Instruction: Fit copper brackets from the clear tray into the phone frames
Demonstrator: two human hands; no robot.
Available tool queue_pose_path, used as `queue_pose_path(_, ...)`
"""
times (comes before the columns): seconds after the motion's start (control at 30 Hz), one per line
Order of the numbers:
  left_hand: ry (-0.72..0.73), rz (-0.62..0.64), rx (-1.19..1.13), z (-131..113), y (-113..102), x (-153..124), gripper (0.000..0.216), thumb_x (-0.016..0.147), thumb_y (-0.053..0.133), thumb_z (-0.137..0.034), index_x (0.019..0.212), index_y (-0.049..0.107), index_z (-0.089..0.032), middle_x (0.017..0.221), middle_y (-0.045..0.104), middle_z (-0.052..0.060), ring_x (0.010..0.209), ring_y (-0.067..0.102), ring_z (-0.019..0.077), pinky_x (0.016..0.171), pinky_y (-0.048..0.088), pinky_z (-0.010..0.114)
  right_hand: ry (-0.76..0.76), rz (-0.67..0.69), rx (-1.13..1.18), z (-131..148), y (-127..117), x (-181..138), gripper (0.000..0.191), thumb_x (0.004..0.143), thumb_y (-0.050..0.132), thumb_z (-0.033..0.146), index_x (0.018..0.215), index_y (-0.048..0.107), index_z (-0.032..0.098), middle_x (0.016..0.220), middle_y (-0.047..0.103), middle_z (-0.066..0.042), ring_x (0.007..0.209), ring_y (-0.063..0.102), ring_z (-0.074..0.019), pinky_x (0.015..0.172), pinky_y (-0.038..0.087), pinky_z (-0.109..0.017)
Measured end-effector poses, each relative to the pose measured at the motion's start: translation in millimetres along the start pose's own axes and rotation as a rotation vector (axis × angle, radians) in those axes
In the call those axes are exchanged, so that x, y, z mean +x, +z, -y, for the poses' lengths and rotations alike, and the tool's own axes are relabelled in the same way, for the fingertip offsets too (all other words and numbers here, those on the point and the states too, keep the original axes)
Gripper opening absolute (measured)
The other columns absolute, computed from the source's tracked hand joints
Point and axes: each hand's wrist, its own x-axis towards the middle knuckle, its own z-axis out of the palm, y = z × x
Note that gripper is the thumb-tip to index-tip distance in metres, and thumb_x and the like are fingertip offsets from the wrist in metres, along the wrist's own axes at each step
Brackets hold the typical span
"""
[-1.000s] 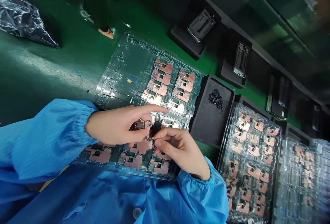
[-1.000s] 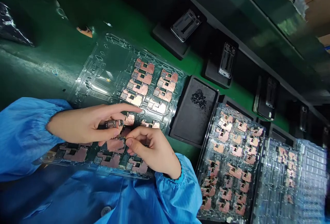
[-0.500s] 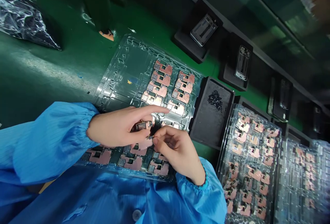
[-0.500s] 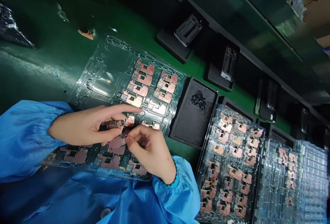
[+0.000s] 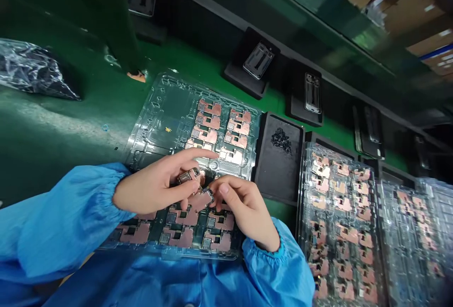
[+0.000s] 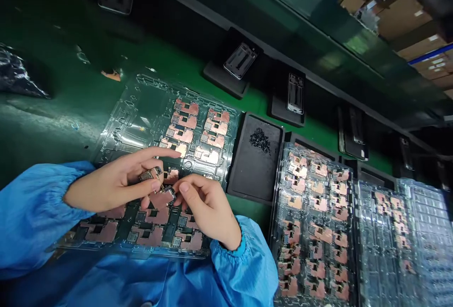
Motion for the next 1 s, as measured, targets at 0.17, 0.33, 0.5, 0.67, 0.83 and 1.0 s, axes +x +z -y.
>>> queue_pose_path(0.17,0.009,-0.047,-0.005,6.6,5.6,2.4,0.048,0.103,0.057,-0.034,0.148,0.04,-0.031,0.092,0.06,-0.001,0.068,0.068,0.0123,0.068,0.06,0.026,-0.19,-0.173,-0.396,-0.4,9.8,-0.2,0.028,0.1,0.057,0.034,0.077,0.064,0.02,0.073,0.064,-0.001,0.068,0.057,-0.0151,0.065,0.043,-0.028)
queue_pose_path(0.33,-0.059,-0.181,-0.263,-16.1,16.1,33.0,0.051,0.097,0.066,-0.04,0.14,0.046,-0.022,0.09,0.066,0.003,0.076,0.069,0.0169,0.073,0.058,0.031,-0.33,-0.272,0.107,-2.0,-2.5,6.8,0.038,0.094,0.066,0.058,0.102,0.067,0.021,0.086,0.07,-0.004,0.073,0.065,-0.0182,0.07,0.054,-0.031)
queue_pose_path(0.5,0.026,-0.128,-0.201,-51.0,60.1,83.2,0.043,0.098,0.061,-0.04,0.136,0.052,-0.02,0.115,0.07,0.013,0.106,0.07,0.0238,0.091,0.058,0.039,-0.579,-0.601,0.432,-4.5,-19.4,9.6,0.051,0.079,0.088,0.041,0.119,0.059,0.027,0.118,0.071,-0.008,0.107,0.069,-0.0233,0.096,0.056,-0.037)
queue_pose_path(0.67,0.102,-0.049,0.44,-74.5,44.1,154.7,0.04,0.104,0.051,-0.045,0.134,0.058,-0.02,0.115,0.071,0.014,0.095,0.074,0.0231,0.081,0.061,0.038,-0.597,-0.796,0.638,-7.4,-49.5,6.0,0.044,0.088,0.079,0.045,0.122,0.058,0.026,0.118,0.072,-0.008,0.114,0.067,-0.0213,0.105,0.051,-0.041)
queue_pose_path(0.83,0.116,-0.35,0.922,-90.4,-40.1,225.4,0.041,0.098,0.066,-0.034,0.134,0.058,-0.017,0.139,0.057,0.013,0.12,0.061,0.0285,0.1,0.053,0.05,-0.565,-0.758,0.788,-6.4,-71.0,0.1,0.043,0.093,0.069,0.053,0.128,0.06,0.03,0.139,0.064,-0.008,0.128,0.06,-0.0209,0.113,0.045,-0.044)
queue_pose_path(1.0,0.171,-0.407,1.245,-83.5,-73.2,246.8,0.034,0.1,0.065,-0.035,0.127,0.062,-0.016,0.129,0.063,0.011,0.111,0.065,0.0251,0.095,0.057,0.047,-0.525,-0.717,0.769,-7.4,-72.8,-3.6,0.046,0.093,0.069,0.057,0.131,0.062,0.032,0.142,0.061,-0.007,0.131,0.057,-0.0218,0.112,0.046,-0.045)
